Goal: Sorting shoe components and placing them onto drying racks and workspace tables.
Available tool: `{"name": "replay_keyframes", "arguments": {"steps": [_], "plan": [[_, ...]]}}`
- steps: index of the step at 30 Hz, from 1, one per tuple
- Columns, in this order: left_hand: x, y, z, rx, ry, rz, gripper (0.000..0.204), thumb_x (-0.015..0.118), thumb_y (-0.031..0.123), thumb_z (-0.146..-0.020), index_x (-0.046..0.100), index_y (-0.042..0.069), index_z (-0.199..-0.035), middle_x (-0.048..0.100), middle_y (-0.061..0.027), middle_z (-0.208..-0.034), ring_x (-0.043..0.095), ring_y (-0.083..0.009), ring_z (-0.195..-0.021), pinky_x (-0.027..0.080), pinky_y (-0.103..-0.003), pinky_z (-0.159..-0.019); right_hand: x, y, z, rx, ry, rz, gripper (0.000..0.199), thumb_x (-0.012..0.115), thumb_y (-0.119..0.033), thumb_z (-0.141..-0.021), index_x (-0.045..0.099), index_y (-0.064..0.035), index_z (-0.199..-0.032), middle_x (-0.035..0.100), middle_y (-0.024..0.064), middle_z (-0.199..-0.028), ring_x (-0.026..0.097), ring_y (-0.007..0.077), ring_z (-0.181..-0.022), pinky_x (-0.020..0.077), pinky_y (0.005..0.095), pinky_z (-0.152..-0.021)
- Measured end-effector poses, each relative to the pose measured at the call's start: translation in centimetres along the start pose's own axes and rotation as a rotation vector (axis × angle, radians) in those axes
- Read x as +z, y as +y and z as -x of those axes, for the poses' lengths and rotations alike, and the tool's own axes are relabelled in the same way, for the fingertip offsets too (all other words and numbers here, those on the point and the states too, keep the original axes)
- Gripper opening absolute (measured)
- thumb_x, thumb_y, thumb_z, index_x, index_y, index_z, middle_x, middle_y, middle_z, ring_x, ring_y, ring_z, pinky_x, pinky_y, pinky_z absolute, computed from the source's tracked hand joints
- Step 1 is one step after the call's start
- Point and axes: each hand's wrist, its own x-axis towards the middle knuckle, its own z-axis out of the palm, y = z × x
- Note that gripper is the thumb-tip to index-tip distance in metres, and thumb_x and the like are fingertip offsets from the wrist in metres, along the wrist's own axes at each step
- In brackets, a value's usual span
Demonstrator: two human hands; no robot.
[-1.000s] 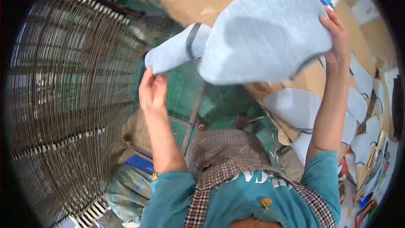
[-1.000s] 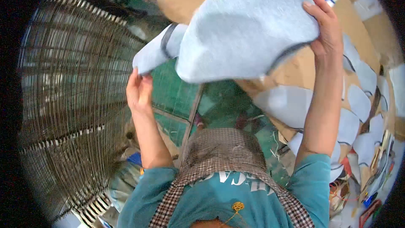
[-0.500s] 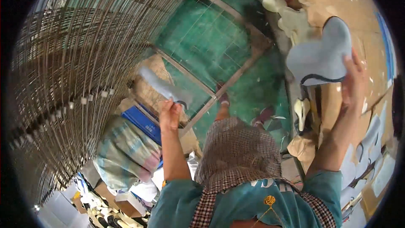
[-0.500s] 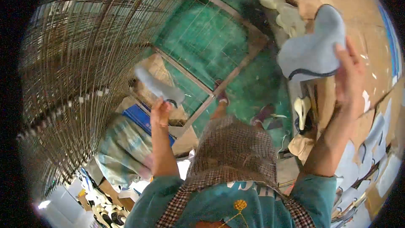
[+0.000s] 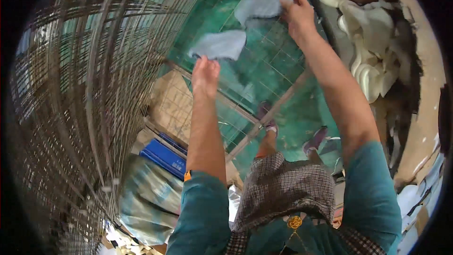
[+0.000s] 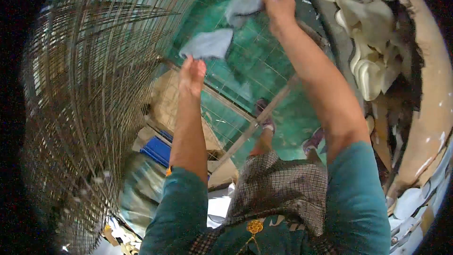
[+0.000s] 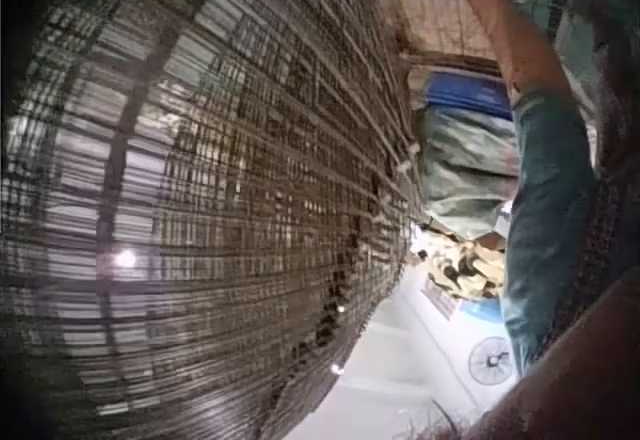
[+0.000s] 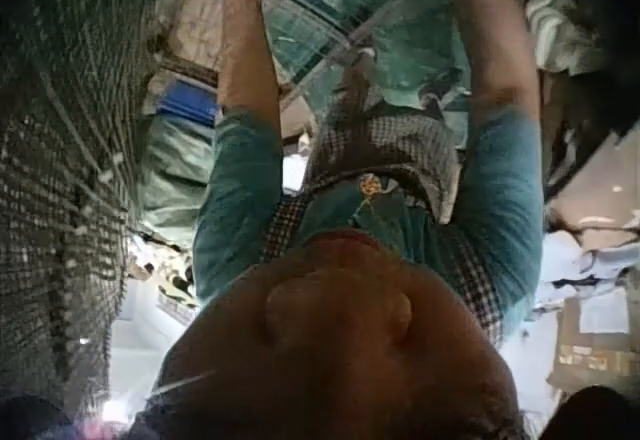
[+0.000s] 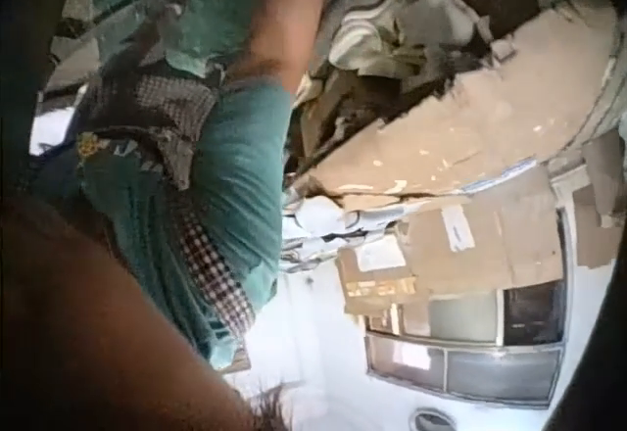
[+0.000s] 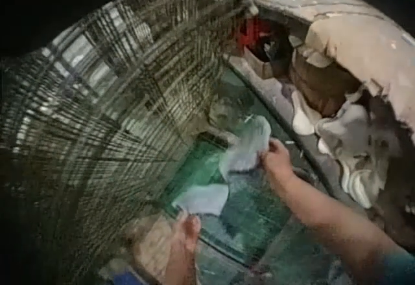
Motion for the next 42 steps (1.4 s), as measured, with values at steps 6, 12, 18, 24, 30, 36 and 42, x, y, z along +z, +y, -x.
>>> {"name": "replay_keyframes", "arguments": {"steps": [6, 12, 18, 24, 30, 36, 42], "plan": [[1.5, -0.3, -8.5, 0.046, 0.010, -0.054, 0.014, 0.055, 0.012, -0.082, 0.047, 0.003, -0.089, 0.050, -0.0098, -0.081, 0.053, -0.0239, -0.071, 0.046, -0.036, -0.069, 1.2, 6.5, -5.1, 0.080, -0.292, -0.269, 0.045, 0.056, -0.017, -0.075, 0.045, 0.0008, -0.115, 0.054, 0.0164, -0.100, 0.054, 0.0222, -0.082, 0.0432, 0.0329, -0.074], [-5.8, -5.0, -12.3, -0.177, 0.300, -0.274, 0.031, 0.050, 0.024, -0.083, 0.041, 0.008, -0.108, 0.044, -0.0140, -0.106, 0.050, -0.0313, -0.089, 0.041, -0.050, -0.074, -4.0, 12.5, -4.2, 0.352, -0.070, 0.081, 0.078, 0.068, -0.024, -0.070, 0.022, -0.0031, -0.129, 0.046, 0.0134, -0.109, 0.051, 0.0222, -0.093, 0.0470, 0.0322, -0.073], [-3.4, -7.0, -8.5, -0.109, 0.470, -0.458, 0.031, 0.045, 0.025, -0.084, 0.041, 0.007, -0.109, 0.045, -0.0137, -0.105, 0.051, -0.0332, -0.091, 0.039, -0.048, -0.080, -16.7, 13.3, 7.1, 0.594, -0.136, 0.010, 0.065, 0.064, -0.034, -0.074, 0.033, -0.0032, -0.121, 0.053, 0.0104, -0.097, 0.056, 0.0209, -0.079, 0.0488, 0.0322, -0.070], [2.2, -12.1, 2.9, -0.176, -0.105, -0.311, 0.027, 0.047, 0.021, -0.084, 0.044, 0.000, -0.101, 0.051, -0.0178, -0.101, 0.054, -0.0297, -0.092, 0.045, -0.040, -0.078, -11.8, 10.7, 11.7, 0.860, -0.088, -0.222, 0.063, 0.060, -0.046, -0.073, 0.040, -0.0047, -0.115, 0.052, 0.0132, -0.102, 0.053, 0.0218, -0.090, 0.0479, 0.0354, -0.073], [-1.9, -16.5, 13.6, -0.275, -0.148, 0.311, 0.041, 0.039, 0.033, -0.088, 0.040, 0.007, -0.118, 0.043, -0.0100, -0.121, 0.041, -0.0277, -0.110, 0.033, -0.042, -0.093, -4.7, 9.5, 10.5, 0.707, -0.102, -0.295, 0.030, 0.060, -0.004, -0.071, 0.052, 0.0059, -0.098, 0.059, 0.0122, -0.089, 0.059, 0.0236, -0.079, 0.0494, 0.0364, -0.070], [-12.1, -21.5, 22.9, -0.469, 0.201, 0.300, 0.052, 0.052, 0.037, -0.079, 0.038, 0.015, -0.125, 0.039, -0.0077, -0.127, 0.042, -0.0293, -0.109, 0.031, -0.043, -0.093, 5.8, 9.5, 8.2, 0.598, -0.367, -0.395, 0.029, 0.062, -0.011, -0.074, 0.054, 0.0042, -0.098, 0.059, 0.0099, -0.094, 0.058, 0.0189, -0.085, 0.0472, 0.0307, -0.077], [-10.8, -19.9, 21.8, -0.449, 0.087, 0.237, 0.053, 0.059, 0.026, -0.076, 0.036, 0.013, -0.121, 0.042, -0.0121, -0.119, 0.043, -0.0305, -0.108, 0.034, -0.040, -0.091, 9.2, 14.4, 3.1, 0.442, -0.497, -0.387, 0.058, 0.068, -0.023, -0.071, 0.041, 0.0007, -0.116, 0.050, 0.0121, -0.112, 0.051, 0.0212, -0.102, 0.0418, 0.0339, -0.088]]}}
